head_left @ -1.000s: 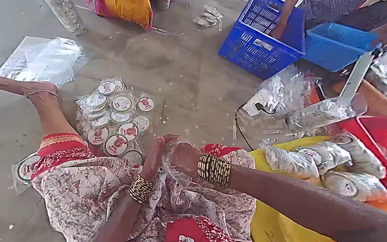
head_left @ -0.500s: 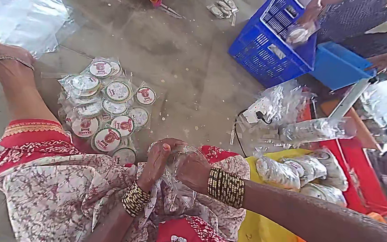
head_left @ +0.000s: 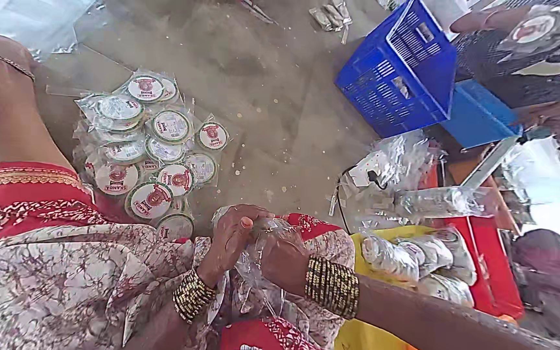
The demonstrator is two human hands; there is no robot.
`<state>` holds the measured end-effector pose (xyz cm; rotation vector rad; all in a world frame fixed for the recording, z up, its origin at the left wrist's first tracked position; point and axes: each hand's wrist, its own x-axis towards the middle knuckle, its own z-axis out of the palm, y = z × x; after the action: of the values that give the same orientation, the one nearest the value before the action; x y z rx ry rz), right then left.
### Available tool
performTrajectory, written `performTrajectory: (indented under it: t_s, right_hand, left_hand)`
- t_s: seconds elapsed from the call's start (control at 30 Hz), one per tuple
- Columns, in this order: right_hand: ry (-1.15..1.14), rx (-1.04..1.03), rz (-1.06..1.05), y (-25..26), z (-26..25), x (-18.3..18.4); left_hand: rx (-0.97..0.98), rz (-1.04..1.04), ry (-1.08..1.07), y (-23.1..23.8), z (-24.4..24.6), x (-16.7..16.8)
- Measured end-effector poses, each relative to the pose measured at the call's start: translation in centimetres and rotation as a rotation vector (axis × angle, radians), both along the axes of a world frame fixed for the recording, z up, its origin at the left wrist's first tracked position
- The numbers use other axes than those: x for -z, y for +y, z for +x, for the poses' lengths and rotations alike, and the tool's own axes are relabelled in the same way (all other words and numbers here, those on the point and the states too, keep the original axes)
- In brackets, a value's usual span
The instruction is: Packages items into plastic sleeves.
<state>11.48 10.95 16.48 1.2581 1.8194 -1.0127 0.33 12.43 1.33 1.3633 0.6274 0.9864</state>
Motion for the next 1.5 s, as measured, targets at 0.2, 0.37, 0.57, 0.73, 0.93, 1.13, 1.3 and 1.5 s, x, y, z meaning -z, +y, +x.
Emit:
performTrajectory:
  t_s: [0.2,0.37,0.57,0.73,0.93,1.13,1.3,1.5]
  right_hand:
    - [0.056,0.049,0.081,-0.4,-0.1,0.4]
    - [0.202,0.089,0.387,-2.3,0.3,-0.4]
    - [0.296,0.338,1.098,-4.0,2.7,-3.6]
    - [0.041,0.478,0.527,-2.0,4.0,-1.6]
    - [0.377,0.454,1.182,-3.8,6.4,-5.9]
    - [0.697,0.432,1.16,-8.9,3.0,-0.6]
    - [0.499,0.357,0.648,-8.1,1.8,1.0]
    - [0.616,0.447,0.954,-6.7,6.3,0.9]
  left_hand:
    - [0.096,-0.107,-0.029,0.5,-0.5,-0.2]
    - [0.119,-0.19,-0.067,0.7,-0.9,-1.4]
    - [-0.051,-0.248,0.164,-0.3,-0.8,-4.5]
    - [0.049,-0.178,0.248,0.3,-1.1,-4.4]
    - [0.049,0.016,0.263,-0.7,-3.9,-6.1]
    - [0.049,0.177,0.215,-0.9,-4.5,-7.8]
    - [-0.046,0.189,0.411,-2.1,-6.3,-6.4]
    - [0.019,0.116,0.607,-2.4,-11.9,-4.8]
